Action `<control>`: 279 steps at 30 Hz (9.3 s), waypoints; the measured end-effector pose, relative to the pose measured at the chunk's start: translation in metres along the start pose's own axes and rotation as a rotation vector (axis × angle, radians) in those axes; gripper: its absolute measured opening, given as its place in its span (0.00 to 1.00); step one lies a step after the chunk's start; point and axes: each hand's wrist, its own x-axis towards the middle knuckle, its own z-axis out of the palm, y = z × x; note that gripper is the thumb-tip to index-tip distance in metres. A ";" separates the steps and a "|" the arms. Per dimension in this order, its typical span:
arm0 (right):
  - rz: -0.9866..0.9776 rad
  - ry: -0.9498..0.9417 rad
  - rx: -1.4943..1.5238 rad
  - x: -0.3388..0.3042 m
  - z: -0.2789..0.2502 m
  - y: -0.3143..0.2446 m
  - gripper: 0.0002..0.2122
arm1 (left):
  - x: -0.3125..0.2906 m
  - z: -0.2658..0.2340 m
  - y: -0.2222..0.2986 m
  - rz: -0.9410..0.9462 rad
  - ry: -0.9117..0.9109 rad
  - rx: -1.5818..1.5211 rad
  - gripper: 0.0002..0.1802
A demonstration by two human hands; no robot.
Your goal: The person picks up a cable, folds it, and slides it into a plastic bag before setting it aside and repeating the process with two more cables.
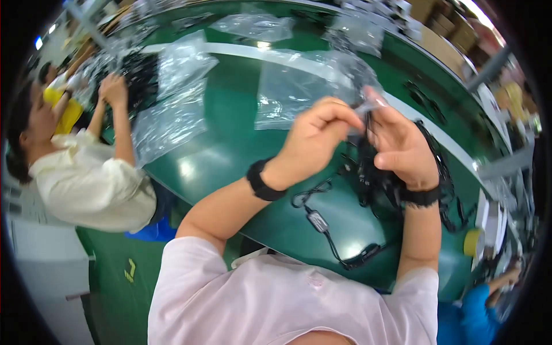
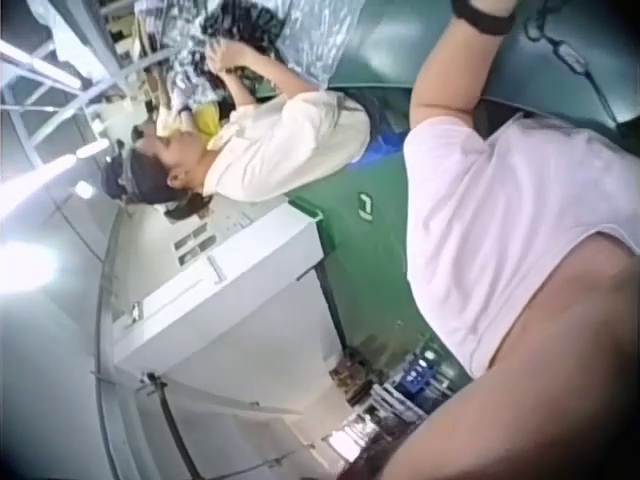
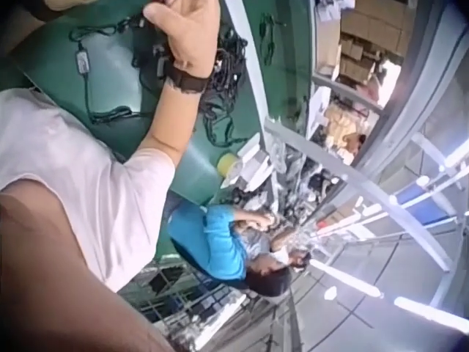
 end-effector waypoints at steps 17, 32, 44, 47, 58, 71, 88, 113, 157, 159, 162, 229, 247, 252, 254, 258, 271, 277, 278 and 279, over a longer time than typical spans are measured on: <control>-0.025 0.080 -0.227 -0.007 0.010 -0.020 0.35 | -0.001 0.006 0.009 -0.062 0.092 -0.323 0.08; -0.065 0.364 0.035 0.008 0.016 0.026 0.05 | -0.004 0.010 0.012 -0.111 0.087 -0.193 0.09; -0.251 0.261 -1.534 0.004 0.015 0.013 0.05 | 0.002 0.009 0.011 -0.173 0.177 -0.304 0.08; -0.417 0.282 -1.286 0.001 0.011 0.004 0.06 | 0.004 0.004 0.016 -0.140 0.149 -0.213 0.08; -0.270 0.128 -1.442 0.052 -0.014 -0.056 0.05 | 0.034 -0.010 0.043 -0.097 0.048 0.026 0.16; -0.114 0.482 -1.923 0.150 -0.213 -0.018 0.14 | 0.000 -0.133 0.002 0.351 0.044 1.196 0.12; -0.144 0.778 -2.244 0.271 -0.258 -0.049 0.09 | -0.012 -0.156 -0.045 -0.013 -0.062 1.312 0.12; -0.551 1.261 -0.719 -0.204 -0.231 -0.146 0.17 | 0.174 -0.062 -0.160 0.187 0.233 1.255 0.26; -0.266 -0.497 -1.915 0.096 -0.049 0.072 0.21 | -0.039 -0.149 0.047 -0.023 0.911 -0.206 0.14; -0.309 -0.467 -1.935 0.096 -0.068 0.069 0.15 | -0.033 -0.143 0.049 -0.040 0.742 -0.254 0.16; -0.417 -0.287 -1.994 0.095 -0.085 0.036 0.15 | -0.023 -0.119 0.051 -0.079 0.700 -0.263 0.15; -0.645 0.528 -0.332 -0.060 -0.038 -0.116 0.10 | 0.038 0.013 -0.005 -0.399 -0.306 0.497 0.49; -0.338 0.356 -0.256 -0.039 -0.059 -0.064 0.12 | 0.053 -0.018 -0.020 -0.458 0.086 -0.381 0.24; -0.473 0.332 -0.011 -0.028 -0.052 -0.054 0.11 | 0.045 -0.001 -0.022 -0.530 0.104 -0.531 0.25; -0.428 0.287 0.106 -0.024 -0.051 -0.047 0.11 | 0.043 -0.006 -0.020 -0.585 0.072 -0.646 0.23; -0.368 0.294 0.300 -0.014 -0.034 -0.026 0.12 | 0.044 -0.015 -0.024 -0.651 0.016 -0.892 0.19; -0.319 0.356 -0.669 -0.012 -0.043 -0.023 0.27 | 0.048 -0.023 0.018 -0.538 0.187 -0.727 0.09; -0.449 0.224 -1.225 -0.002 -0.012 -0.024 0.39 | 0.042 0.000 0.009 -0.530 -0.063 -0.205 0.10; -0.436 0.255 -1.274 0.000 -0.017 -0.021 0.38 | 0.042 -0.002 0.015 -0.556 -0.247 -0.150 0.11; -0.422 0.285 -1.322 0.003 -0.026 -0.017 0.37 | 0.043 -0.001 0.016 -0.568 -0.258 -0.153 0.11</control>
